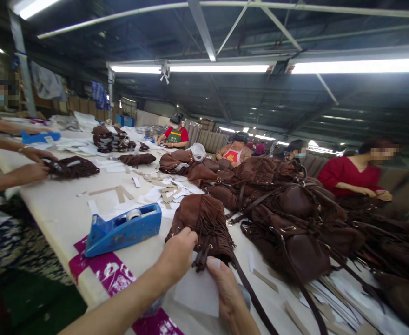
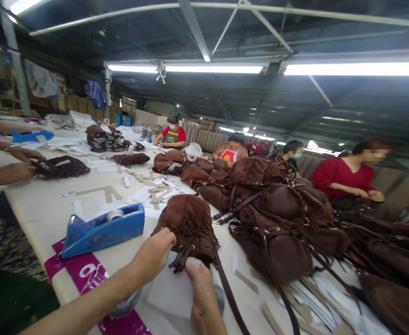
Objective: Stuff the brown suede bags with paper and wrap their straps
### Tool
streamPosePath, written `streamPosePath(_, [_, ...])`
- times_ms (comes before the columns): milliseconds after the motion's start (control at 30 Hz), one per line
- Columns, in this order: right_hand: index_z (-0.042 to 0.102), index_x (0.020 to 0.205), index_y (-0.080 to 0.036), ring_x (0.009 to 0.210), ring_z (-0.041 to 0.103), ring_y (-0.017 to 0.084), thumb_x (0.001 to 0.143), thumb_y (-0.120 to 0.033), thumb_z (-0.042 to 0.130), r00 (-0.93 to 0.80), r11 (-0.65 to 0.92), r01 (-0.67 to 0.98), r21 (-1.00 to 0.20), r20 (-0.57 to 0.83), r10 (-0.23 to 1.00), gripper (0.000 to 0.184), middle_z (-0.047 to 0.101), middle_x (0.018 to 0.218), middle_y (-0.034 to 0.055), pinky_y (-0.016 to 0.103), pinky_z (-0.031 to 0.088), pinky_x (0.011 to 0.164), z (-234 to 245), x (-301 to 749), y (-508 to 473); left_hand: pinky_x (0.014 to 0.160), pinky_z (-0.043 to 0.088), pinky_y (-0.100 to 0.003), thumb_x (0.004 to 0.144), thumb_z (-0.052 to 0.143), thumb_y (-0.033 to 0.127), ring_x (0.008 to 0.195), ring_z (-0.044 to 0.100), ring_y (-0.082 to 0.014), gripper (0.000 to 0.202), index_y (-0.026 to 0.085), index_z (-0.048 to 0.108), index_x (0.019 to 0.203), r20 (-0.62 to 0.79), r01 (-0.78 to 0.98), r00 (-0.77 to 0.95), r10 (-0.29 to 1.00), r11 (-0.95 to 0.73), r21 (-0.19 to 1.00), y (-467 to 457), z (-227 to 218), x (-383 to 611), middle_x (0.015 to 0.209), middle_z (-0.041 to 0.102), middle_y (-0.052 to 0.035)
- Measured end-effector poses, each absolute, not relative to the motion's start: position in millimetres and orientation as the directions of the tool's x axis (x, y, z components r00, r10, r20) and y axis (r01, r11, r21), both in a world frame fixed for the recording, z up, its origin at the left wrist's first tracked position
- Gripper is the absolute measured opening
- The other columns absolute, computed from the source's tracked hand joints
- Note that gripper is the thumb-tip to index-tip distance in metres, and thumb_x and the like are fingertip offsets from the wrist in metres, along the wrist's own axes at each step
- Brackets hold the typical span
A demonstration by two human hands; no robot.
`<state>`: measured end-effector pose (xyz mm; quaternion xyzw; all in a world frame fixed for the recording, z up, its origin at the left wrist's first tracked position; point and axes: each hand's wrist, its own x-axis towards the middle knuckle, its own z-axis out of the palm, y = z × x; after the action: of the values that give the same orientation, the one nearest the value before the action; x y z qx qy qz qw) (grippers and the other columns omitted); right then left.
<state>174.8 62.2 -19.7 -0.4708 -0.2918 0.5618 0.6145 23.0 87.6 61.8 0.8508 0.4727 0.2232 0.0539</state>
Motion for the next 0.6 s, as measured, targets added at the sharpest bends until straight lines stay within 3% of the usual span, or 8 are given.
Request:
streamPosePath(133, [0.067,0.081,-0.021,0.065,0.065,0.023,0.052,-0.04,0.08,0.226,-0.073,-0.439,-0.896,-0.189,0.956,0.037,0.072,0.068,-0.0002,0.033,0.05,0.061,-21,172,61,0.075,0.043,-0.029,0.092,0.048,0.027,0.087,0.061,-0.0205,0.013,0.02,0.059,0.09,0.205,0.816,0.295,0.933,-0.357,0.454,57,47,33,0.092,0.063,-0.0043])
streamPosePath(333, [0.067,0.072,-0.022,0.069,0.065,0.023,0.054,-0.036,0.073,0.302,-0.013,-0.392,-0.92,-0.143,0.942,0.024,0.072,0.068,-0.0017,0.031,0.05,0.062,-22,172,65,0.072,0.041,-0.029,0.093,0.046,0.032,0.086,0.062,-0.0202,0.02,0.019,0.059,0.084,0.227,0.808,0.162,0.96,-0.261,0.528,70,36,45,0.093,0.063,-0.005])
streamPosePath(467, [0.066,0.07,-0.021,0.063,0.065,0.024,0.059,-0.043,0.068,0.323,0.029,-0.358,-0.933,-0.095,0.942,0.025,0.07,0.064,0.0017,0.032,0.049,0.054,-22,169,70,0.07,0.04,-0.028,0.085,0.056,0.028,0.083,0.062,-0.0209,0.009,0.02,0.058,0.081,0.222,0.806,0.21,0.952,-0.297,0.512,73,31,49,0.084,0.065,-0.0035])
streamPosePath(600, [0.066,0.073,-0.02,0.065,0.065,0.023,0.06,-0.048,0.07,0.373,0.083,-0.255,-0.963,-0.018,0.928,0.031,0.071,0.069,0.0031,0.031,0.05,0.056,-25,169,77,0.071,0.039,-0.027,0.083,0.054,0.018,0.082,0.06,-0.0188,0.005,0.02,0.056,0.078,0.24,0.782,0.202,0.95,-0.304,0.544,71,17,55,0.084,0.063,-0.0021])
